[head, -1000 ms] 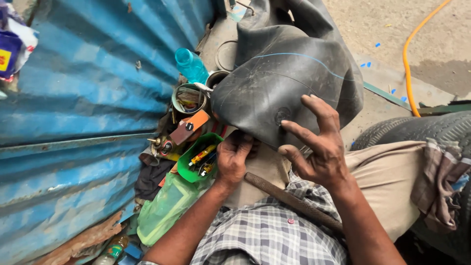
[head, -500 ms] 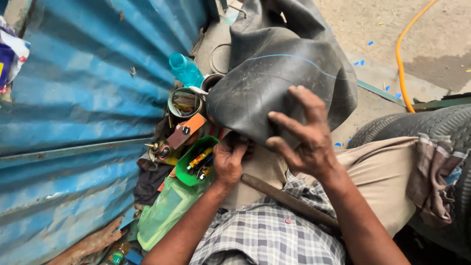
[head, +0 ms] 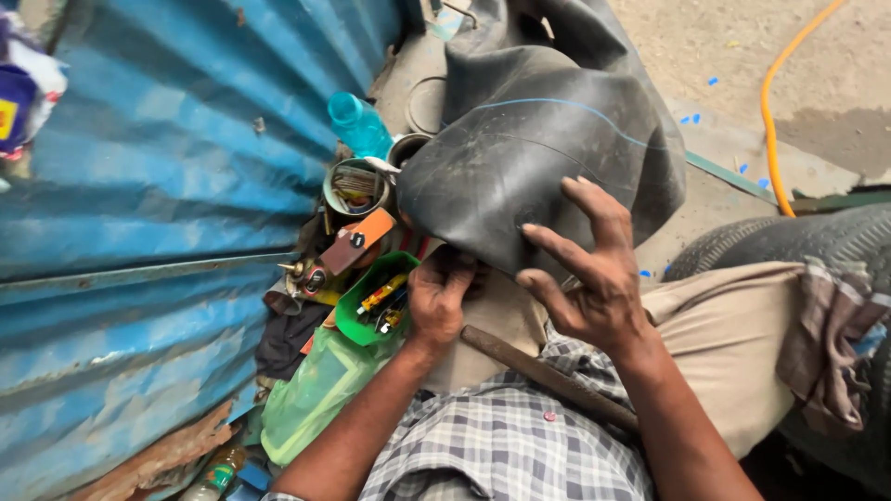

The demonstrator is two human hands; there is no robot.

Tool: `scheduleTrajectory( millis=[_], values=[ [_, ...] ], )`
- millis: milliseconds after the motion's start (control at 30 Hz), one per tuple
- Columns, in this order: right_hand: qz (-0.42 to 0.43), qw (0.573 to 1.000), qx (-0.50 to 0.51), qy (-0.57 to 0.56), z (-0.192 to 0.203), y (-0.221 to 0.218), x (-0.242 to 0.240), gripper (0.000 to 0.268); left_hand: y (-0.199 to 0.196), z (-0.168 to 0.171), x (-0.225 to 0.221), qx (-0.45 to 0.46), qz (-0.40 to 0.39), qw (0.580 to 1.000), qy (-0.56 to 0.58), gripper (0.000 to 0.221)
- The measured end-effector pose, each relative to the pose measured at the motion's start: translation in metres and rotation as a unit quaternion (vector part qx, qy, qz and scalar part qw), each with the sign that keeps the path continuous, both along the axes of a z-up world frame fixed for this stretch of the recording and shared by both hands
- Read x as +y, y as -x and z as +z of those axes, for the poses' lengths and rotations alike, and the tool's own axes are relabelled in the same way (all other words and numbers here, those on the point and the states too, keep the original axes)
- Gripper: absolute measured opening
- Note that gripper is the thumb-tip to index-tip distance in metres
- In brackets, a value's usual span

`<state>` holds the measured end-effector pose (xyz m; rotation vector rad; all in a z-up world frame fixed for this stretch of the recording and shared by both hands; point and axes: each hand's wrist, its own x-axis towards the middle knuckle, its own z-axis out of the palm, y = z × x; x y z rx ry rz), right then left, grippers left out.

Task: Applying a patch and adhesive to repair a punctured bicycle inner tube.

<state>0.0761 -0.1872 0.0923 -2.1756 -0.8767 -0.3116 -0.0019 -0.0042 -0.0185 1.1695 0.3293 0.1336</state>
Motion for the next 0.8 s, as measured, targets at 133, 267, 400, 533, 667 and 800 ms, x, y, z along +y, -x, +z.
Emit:
scheduleTrajectory(
  millis=[133,267,400,533,667,800],
  values=[
    [0.002,1.000,-0.017,-0.003,-0.006,-0.011,-0.004,0.043,-0.004,0.003,0.002,0.000,0.011,1.000,-0.012,0.021],
    [-0.005,1.000,-0.019,0.002,-0.006,-0.009,0.001,0.045,0.000,0.005,0.001,-0.013,-0.003,1.000,-0.003,0.023],
    [0.013,0.999,-0.034,0.024,-0.004,-0.001,0.003,0.044,-0.001,0.004,0.003,-0.011,0.000,1.000,-0.006,0.022],
    [-0.018,0.999,-0.037,0.029,-0.009,-0.003,-0.006,0.049,0.000,0.011,0.001,-0.008,-0.009,1.000,0.008,0.022],
    [0.019,0.999,-0.039,0.029,-0.003,-0.009,0.003,0.048,-0.005,0.008,0.002,-0.031,-0.006,1.000,0.001,0.021],
    [0.001,0.999,-0.031,0.033,-0.001,-0.016,0.005,0.049,-0.002,0.007,0.001,-0.021,-0.009,1.000,0.005,0.024]
  ],
)
